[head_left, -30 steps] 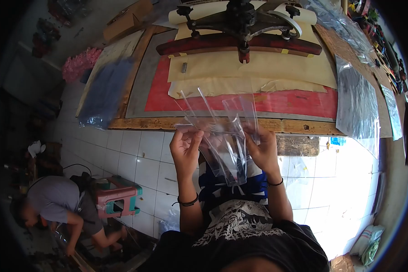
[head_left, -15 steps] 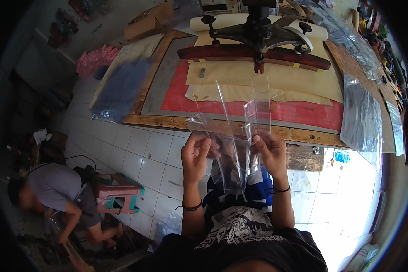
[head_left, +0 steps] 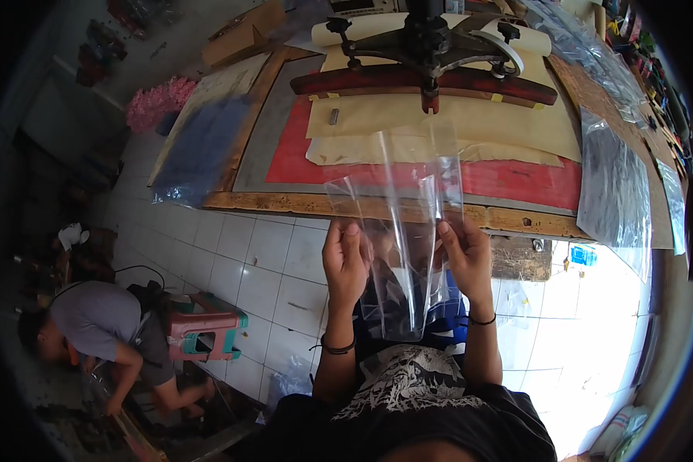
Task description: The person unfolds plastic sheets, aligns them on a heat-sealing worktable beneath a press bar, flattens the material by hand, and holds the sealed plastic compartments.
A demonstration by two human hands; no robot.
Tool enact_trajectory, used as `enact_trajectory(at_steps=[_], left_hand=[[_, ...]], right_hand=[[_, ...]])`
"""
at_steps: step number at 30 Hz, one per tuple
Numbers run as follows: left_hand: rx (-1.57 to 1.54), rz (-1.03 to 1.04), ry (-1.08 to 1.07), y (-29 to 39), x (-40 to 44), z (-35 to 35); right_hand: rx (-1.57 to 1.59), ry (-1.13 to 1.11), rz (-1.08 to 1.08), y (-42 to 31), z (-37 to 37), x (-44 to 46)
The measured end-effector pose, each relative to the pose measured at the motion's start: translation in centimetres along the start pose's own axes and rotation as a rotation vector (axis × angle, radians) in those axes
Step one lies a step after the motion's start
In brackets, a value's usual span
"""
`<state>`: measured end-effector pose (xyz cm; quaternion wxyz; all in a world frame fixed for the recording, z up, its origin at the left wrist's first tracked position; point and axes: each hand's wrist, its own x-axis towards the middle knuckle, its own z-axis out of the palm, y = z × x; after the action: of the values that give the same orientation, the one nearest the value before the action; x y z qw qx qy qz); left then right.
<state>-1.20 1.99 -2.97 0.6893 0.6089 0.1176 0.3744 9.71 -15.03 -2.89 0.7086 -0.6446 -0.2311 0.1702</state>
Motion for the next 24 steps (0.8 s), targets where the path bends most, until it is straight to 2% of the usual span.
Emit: enact_trajectory(at_steps=[3,7,11,14,17,21,24], left_hand=[[-0.010,-0.028,-0.026,-0.3,0.3,0.7],[0.085,0.008,-0.057,-1.0,0.6,1.9],[0.191,-0.114,-0.090,-1.4,0.6,3.1],[0.224,-0.007,-0.078,-2.1,0.5,4.3],[0.094,-0.056,-0.048,-1.8,0.2,4.8],[0.067,-0.230,-0.149,-0.2,0.1,4.2],[0.072,-0.183,-0.097,-0.6,-0.1,2.5]], right_hand=[[-0.010,0.087,-0.022,-1.1,-0.4,-0.4],[-0.190,0.171,-0.165,-1.2,-1.3,-0.7],[-0.204,0.240,-0.071,-0.7,-2.4,-1.1],[-0.198,0.300,-0.003,-0.7,-3.1,-1.6],[-0.234,0.303,0.016,-1.8,-3.5,-1.9],[-0.274,0.290,0.046,-2.8,-3.2,-1.5],[-0.242,0.253,0.048,-3.4,-2.3,-1.2]])
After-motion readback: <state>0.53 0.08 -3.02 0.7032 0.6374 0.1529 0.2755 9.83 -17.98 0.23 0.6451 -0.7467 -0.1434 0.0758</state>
